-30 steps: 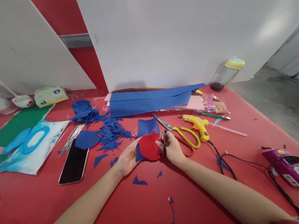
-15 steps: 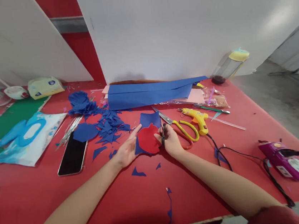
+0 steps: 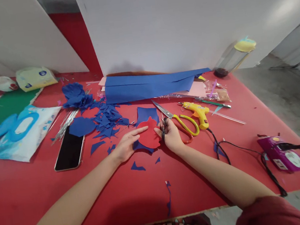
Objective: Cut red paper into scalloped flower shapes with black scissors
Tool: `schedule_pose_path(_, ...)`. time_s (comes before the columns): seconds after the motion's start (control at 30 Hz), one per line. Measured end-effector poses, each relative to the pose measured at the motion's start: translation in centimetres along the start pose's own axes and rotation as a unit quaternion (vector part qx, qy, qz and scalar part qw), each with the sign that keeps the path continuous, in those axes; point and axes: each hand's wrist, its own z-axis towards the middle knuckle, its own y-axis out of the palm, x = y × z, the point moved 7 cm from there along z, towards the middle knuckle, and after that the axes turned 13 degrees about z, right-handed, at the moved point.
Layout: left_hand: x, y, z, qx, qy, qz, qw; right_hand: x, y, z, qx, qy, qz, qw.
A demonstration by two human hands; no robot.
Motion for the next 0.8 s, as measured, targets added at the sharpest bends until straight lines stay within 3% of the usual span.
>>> schedule_pose_path(0.23, 0.7, -1.1, -0.1, 0.108, 0.027, -0.010, 0.994, -0.7, 0.6, -0.4, -0.029, -0.017, 0.036, 0.999)
schedule_pose_path(0.37, 0.8, -1.6, 0.0, 0.135, 0.035, -0.015, 0.990, -0.5, 0.7, -0.4, -0.038, 0.000, 0.055, 0.998)
schedule_pose_path(0.8, 0.6, -1.2, -0.2, 0.077, -0.001, -0.031, 0.997, 0.0, 0.4, -0.3, -0.046, 0.009, -0.003, 0.999)
